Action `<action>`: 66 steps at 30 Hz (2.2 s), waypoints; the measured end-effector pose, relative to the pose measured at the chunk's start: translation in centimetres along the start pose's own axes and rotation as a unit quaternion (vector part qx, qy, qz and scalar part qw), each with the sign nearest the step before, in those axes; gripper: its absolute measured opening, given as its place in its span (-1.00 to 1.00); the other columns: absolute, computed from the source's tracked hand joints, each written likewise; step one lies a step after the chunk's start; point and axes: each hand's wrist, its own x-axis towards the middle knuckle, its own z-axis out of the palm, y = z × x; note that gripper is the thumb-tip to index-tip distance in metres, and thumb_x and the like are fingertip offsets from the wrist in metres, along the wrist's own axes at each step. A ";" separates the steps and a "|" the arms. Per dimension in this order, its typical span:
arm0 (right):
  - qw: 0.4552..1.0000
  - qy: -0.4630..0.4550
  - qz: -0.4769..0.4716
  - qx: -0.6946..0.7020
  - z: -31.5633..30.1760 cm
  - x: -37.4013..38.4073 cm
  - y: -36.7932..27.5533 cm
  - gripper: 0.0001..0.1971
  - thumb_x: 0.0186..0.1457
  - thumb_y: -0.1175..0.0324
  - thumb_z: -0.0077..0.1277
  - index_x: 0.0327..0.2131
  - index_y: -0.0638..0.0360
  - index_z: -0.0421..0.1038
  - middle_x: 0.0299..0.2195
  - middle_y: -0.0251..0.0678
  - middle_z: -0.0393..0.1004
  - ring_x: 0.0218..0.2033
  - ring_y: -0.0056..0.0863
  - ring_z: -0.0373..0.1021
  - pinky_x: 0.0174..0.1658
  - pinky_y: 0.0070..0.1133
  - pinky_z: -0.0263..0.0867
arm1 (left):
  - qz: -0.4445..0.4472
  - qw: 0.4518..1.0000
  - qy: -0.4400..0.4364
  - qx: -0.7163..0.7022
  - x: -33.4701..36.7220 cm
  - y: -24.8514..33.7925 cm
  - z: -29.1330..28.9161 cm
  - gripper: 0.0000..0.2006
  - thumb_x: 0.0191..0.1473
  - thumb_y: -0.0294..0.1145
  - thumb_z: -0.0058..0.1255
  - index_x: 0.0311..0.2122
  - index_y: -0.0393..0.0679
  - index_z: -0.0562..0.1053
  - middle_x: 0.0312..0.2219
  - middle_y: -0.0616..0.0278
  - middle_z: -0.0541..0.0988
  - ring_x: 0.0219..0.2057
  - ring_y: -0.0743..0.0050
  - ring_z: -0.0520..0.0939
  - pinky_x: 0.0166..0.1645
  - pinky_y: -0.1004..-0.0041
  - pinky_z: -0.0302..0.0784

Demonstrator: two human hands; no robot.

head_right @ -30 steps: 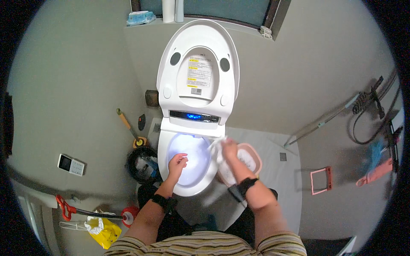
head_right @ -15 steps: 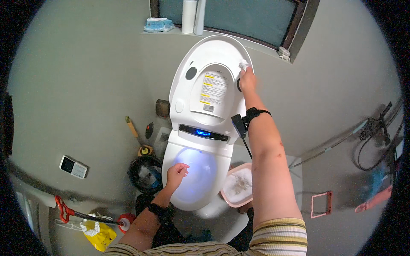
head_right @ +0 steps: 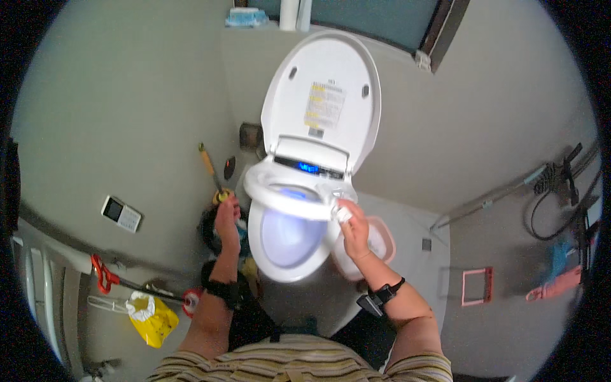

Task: Cleaning a toilet using a brush, a water sprayer, and a cloth wetted in soapy water.

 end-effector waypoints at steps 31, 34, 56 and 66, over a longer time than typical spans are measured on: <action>0.930 0.231 -0.005 -0.285 1.0 25.3 12.6 -0.75 0.13 0.37 -0.07 -0.13 0.17 0.46 -0.51 -0.02 0.44 -0.51 -0.17 0.40 -0.38 -0.35 0.30 | -0.011 0.766 -0.415 0.490 3.4 -12.2 3.9 -0.73 0.06 -0.26 0.03 -0.13 -0.10 0.52 -0.36 0.04 0.61 -0.27 0.02 0.61 -0.16 0.18 0.51; 0.881 0.276 -0.152 -0.353 -0.5 36.8 7.7 -0.60 0.07 0.46 0.02 0.01 -0.17 0.44 -0.44 -0.12 0.51 -0.45 -0.19 0.48 -0.35 -0.38 0.38 | -0.006 0.792 -0.409 0.453 5.3 -12.3 4.5 -0.73 0.07 -0.27 0.02 -0.14 -0.10 0.53 -0.39 0.04 0.62 -0.27 0.03 0.61 -0.15 0.18 0.50; 0.933 -0.156 -0.079 -0.316 7.5 36.5 15.6 -0.58 0.26 0.27 -0.26 0.18 -0.07 0.25 0.23 -0.39 0.20 0.28 -0.35 0.07 0.30 -0.48 0.01 | -0.082 0.733 -0.462 0.492 5.2 -15.3 3.8 -0.65 0.11 -0.19 0.00 -0.02 -0.07 0.48 -0.11 0.07 0.55 -0.06 0.04 0.54 -0.01 0.14 0.46; 0.804 0.398 -0.079 -0.434 5.2 48.5 8.6 -0.71 -0.14 0.39 0.24 -0.24 -0.08 0.55 -0.22 -0.35 0.47 -0.20 -0.33 0.43 -0.13 -0.43 0.37 | -0.022 0.689 -0.508 0.517 4.9 -17.1 3.9 -0.63 0.10 -0.14 -0.01 -0.06 -0.12 0.46 -0.13 0.05 0.55 -0.06 0.06 0.53 0.00 0.15 0.45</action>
